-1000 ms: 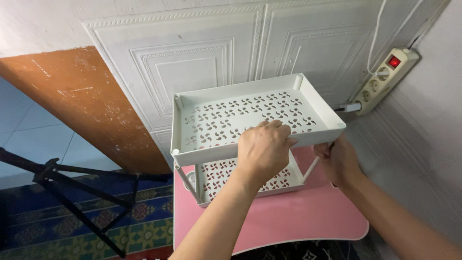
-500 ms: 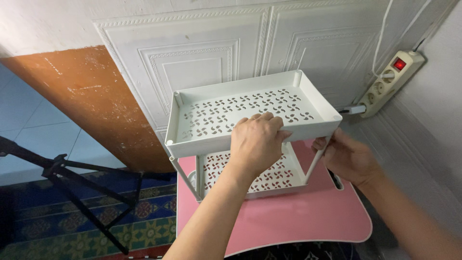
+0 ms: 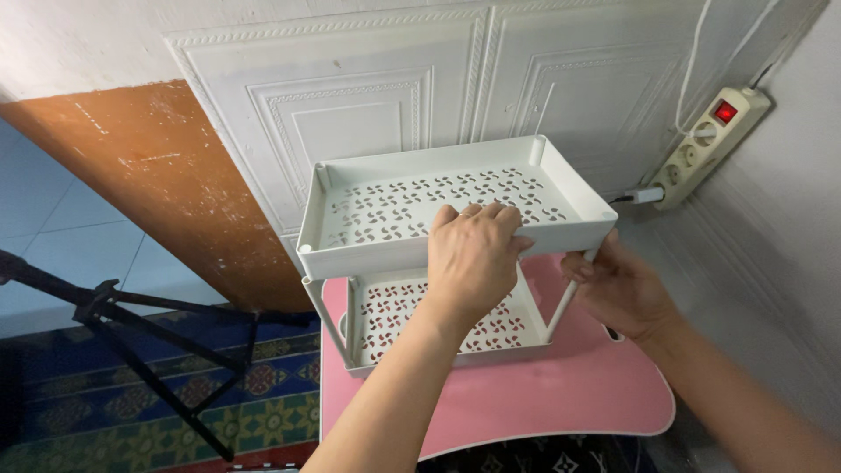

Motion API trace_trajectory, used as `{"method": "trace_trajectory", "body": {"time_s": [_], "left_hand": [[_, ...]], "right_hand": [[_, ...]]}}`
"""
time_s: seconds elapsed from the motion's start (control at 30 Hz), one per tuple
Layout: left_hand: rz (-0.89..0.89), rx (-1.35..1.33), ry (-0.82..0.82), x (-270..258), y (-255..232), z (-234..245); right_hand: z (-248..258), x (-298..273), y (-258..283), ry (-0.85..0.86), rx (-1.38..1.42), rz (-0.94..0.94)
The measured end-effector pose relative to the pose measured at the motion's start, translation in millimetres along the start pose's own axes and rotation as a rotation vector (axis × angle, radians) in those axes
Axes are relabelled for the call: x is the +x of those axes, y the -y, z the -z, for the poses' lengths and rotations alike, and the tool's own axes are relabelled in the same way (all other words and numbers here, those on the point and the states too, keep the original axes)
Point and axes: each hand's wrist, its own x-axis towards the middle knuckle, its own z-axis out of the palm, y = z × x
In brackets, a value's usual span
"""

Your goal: The person assembles a two-tier white plastic storage rack by inserting four white support rods into the corner holes of two perforated trays. They align the trays and secure the rods to form a stable structure on a pink table.

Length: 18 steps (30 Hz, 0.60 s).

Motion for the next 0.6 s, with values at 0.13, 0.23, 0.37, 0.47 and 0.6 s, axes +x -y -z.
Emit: {"method": "trace_trajectory", "body": {"time_s": [0.13,0.23,0.37,0.47,0.6], "left_hand": [[0.038,-0.020,-0.011,-3,-5,2],[0.085,-0.040,-0.023,-4,-9,4],[0.103,-0.039,-0.032,-4,-11,4],[0.086,-0.035,-0.003,-4,-8,4],[0.068,-0.039,-0.002,-8,-5,3]], "right_hand": [[-9,-1,1,-0.020,-0.040,-0.001],[-11,3,2,0.007,-0.137,0.015],[-9,7,0,0.003,-0.270,0.046],[-11,7,-1,0.007,-0.271,0.047],[-16,6,-1,-0.020,-0.198,0.028]]}}
